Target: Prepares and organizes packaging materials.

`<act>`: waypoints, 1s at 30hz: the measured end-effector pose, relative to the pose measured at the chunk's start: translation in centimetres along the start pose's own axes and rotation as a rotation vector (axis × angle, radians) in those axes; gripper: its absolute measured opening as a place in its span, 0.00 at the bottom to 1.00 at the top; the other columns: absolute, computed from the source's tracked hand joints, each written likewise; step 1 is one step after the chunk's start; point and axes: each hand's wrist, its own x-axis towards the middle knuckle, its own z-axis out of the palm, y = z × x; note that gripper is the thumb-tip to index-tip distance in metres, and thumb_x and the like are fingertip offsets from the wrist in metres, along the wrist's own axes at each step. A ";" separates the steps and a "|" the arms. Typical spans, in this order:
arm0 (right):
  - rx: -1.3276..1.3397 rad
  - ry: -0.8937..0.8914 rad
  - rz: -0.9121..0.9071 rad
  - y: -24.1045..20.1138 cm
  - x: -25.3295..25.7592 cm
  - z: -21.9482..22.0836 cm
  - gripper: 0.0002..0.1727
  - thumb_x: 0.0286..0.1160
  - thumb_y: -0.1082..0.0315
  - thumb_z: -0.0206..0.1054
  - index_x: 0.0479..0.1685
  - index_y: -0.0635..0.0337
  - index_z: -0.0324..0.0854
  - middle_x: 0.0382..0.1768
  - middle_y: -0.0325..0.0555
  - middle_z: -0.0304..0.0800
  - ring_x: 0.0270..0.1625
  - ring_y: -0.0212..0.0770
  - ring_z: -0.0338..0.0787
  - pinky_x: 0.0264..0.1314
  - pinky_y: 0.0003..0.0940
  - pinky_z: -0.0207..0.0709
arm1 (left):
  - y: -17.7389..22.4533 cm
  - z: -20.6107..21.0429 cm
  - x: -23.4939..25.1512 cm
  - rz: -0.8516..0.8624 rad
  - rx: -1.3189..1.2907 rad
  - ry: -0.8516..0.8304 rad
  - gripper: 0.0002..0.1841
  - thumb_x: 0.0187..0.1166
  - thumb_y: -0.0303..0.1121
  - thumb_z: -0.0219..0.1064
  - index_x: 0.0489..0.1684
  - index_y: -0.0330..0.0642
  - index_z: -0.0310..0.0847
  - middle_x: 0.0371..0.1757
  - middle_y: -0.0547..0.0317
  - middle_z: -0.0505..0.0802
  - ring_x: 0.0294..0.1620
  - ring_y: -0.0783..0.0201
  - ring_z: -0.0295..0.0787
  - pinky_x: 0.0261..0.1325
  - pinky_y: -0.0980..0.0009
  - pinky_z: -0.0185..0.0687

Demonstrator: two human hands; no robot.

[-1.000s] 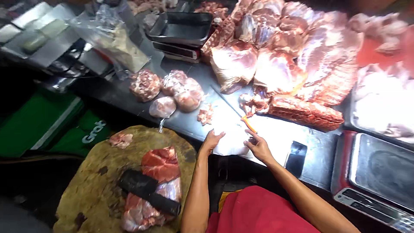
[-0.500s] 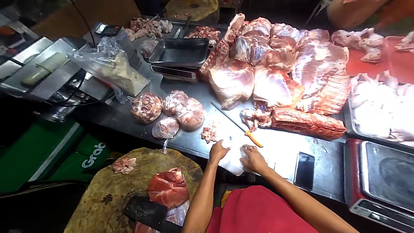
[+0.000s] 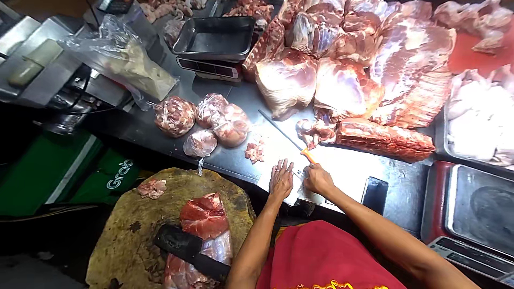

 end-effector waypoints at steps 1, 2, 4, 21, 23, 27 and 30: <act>0.005 -0.028 0.024 0.1 0.2 -0.5 0.21 0.73 0.58 0.68 0.60 0.63 0.85 0.65 0.59 0.84 0.75 0.59 0.80 0.66 0.58 0.79 | -0.1 0.3 0.0 0.004 0.010 0.019 0.27 0.93 0.45 0.40 0.88 0.56 0.69 0.93 0.59 0.66 0.97 0.53 0.47 0.95 0.46 0.37; 0.021 -0.052 0.043 0.2 0.5 -0.8 0.21 0.72 0.58 0.69 0.58 0.62 0.85 0.65 0.59 0.84 0.74 0.59 0.81 0.64 0.59 0.79 | -0.2 0.6 0.0 0.003 0.017 0.028 0.28 0.93 0.48 0.40 0.89 0.57 0.68 0.93 0.59 0.65 0.97 0.53 0.47 0.95 0.46 0.36; 0.023 -0.060 0.049 0.3 0.9 -1.1 0.21 0.71 0.57 0.70 0.58 0.62 0.85 0.65 0.60 0.84 0.74 0.60 0.80 0.65 0.59 0.79 | -0.1 1.0 0.0 -0.002 0.051 0.021 0.29 0.93 0.51 0.40 0.90 0.59 0.66 0.94 0.58 0.63 0.97 0.52 0.46 0.95 0.46 0.36; 0.253 -0.029 0.116 -0.4 3.4 2.1 0.22 0.72 0.45 0.69 0.41 0.55 0.93 0.50 0.57 0.91 0.64 0.60 0.84 0.66 0.64 0.70 | 0.0 1.2 -0.1 0.020 0.216 -0.011 0.29 0.92 0.46 0.39 0.95 0.60 0.56 0.98 0.58 0.53 0.98 0.49 0.36 0.94 0.42 0.34; 0.332 -0.026 0.100 -0.5 3.6 2.1 0.24 0.70 0.41 0.69 0.31 0.55 0.92 0.43 0.54 0.92 0.59 0.59 0.86 0.61 0.65 0.70 | -0.2 1.1 0.0 0.030 0.223 -0.008 0.32 0.88 0.45 0.45 0.95 0.59 0.56 0.98 0.58 0.52 0.98 0.48 0.36 0.94 0.40 0.34; 0.519 -0.003 -0.048 0.0 2.5 2.9 0.24 0.70 0.45 0.68 0.16 0.55 0.83 0.35 0.52 0.86 0.54 0.57 0.83 0.55 0.63 0.70 | -0.6 1.5 0.2 0.024 0.264 -0.012 0.34 0.88 0.48 0.47 0.97 0.57 0.51 0.98 0.56 0.48 0.98 0.47 0.32 0.93 0.39 0.34; 0.677 0.003 -0.226 0.6 -0.2 2.9 0.15 0.65 0.56 0.72 0.20 0.57 0.86 0.49 0.53 0.83 0.64 0.57 0.77 0.65 0.63 0.66 | -0.1 1.2 0.6 -0.034 0.233 0.024 0.32 0.88 0.43 0.46 0.96 0.56 0.54 0.98 0.59 0.50 0.98 0.48 0.33 0.94 0.41 0.34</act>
